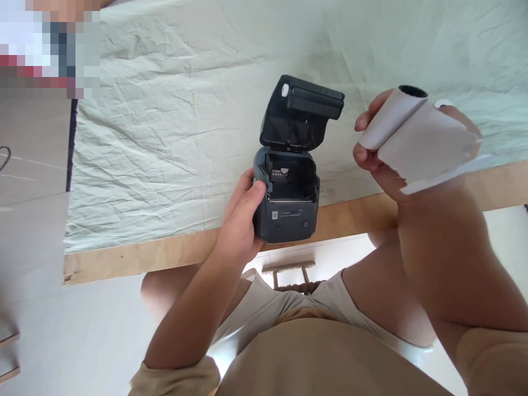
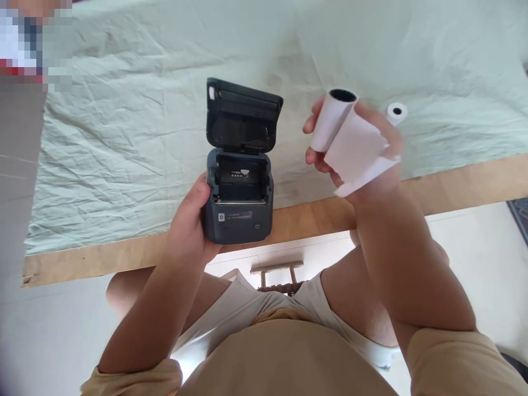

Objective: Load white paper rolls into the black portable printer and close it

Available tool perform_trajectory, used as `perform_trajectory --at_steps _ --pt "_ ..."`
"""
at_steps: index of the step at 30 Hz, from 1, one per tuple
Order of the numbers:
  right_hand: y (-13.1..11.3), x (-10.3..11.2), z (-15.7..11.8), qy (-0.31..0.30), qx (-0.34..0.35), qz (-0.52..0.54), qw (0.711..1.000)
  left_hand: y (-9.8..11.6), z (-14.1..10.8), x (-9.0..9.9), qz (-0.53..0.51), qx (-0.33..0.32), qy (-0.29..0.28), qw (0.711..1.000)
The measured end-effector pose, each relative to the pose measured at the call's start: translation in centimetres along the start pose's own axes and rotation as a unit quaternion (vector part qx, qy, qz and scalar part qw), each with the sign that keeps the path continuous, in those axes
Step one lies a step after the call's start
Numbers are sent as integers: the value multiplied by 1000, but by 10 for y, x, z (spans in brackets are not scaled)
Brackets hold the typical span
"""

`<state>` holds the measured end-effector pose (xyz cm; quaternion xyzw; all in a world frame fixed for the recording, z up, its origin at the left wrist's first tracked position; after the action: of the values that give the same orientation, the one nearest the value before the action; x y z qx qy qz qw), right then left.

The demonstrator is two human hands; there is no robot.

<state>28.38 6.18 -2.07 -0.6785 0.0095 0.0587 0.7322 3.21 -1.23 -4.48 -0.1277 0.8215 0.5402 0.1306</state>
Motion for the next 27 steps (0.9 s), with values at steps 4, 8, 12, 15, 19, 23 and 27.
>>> perform_trajectory --at_steps 4,8,12,15,19,23,27 --pt "27 12 5 87 17 3 996 1 -1 -1 10 -3 -9 1000" --pt "27 9 -2 115 91 -106 984 2 1 -1 15 -7 -6 1000" --pt "21 6 -6 75 145 -279 946 1 2 0 29 -23 -6 999" --pt "17 9 -8 90 136 -345 924 1 3 -1 20 -30 -5 999" --pt "16 10 -7 85 85 -417 901 3 2 -2 -4 -13 -1 1000" --pt "19 9 -6 75 60 -430 898 3 2 -2 -10 -23 -1 1000" --pt "20 4 -7 43 42 -425 903 2 3 -2 11 -29 -10 999"
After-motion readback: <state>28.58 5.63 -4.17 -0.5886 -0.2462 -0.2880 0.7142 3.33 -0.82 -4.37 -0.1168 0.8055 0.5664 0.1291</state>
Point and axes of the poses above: each hand's wrist, its own z-axis towards the middle knuckle, its own x-axis out of the back of the hand, y = z × x, the point moved 3 cm from there along z, towards the middle knuckle, and after that the axes turned 6 degrees about z, right-handed, at the moved point
